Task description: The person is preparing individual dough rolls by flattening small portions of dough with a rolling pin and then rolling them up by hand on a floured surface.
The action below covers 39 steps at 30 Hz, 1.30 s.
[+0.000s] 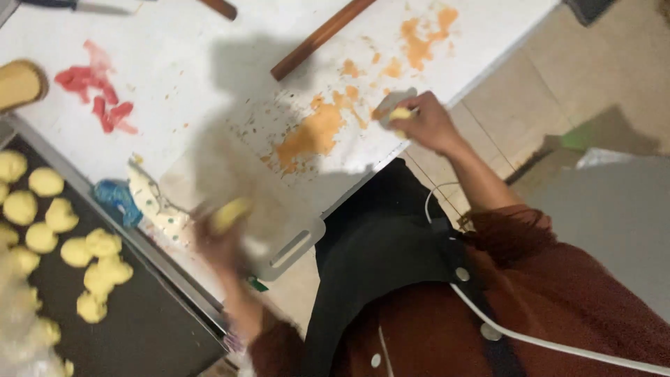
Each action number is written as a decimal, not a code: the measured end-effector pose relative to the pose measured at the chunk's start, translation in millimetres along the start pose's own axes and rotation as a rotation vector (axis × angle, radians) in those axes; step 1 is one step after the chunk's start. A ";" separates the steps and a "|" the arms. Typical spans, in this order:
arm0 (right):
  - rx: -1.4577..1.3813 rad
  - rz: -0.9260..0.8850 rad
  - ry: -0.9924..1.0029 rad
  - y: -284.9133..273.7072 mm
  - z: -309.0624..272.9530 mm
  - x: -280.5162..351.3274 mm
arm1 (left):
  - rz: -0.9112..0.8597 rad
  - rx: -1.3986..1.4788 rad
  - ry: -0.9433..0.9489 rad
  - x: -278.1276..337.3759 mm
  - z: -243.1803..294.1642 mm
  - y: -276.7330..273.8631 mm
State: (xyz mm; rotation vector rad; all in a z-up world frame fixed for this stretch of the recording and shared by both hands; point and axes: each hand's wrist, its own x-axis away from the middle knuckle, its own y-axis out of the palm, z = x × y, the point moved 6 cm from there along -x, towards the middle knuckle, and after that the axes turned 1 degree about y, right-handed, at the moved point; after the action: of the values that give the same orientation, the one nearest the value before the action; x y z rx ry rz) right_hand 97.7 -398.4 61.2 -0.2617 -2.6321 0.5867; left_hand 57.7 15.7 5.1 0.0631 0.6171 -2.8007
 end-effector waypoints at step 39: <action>0.332 -0.305 -0.108 -20.1 28.3 -107.4 | 0.015 -0.638 -0.186 23.9 155.6 183.5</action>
State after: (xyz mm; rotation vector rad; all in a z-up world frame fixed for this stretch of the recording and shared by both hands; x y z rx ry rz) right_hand 178.9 -455.5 7.5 0.2734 -2.5492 0.9328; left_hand 87.1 -215.5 69.4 -0.3100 1.4032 -2.4224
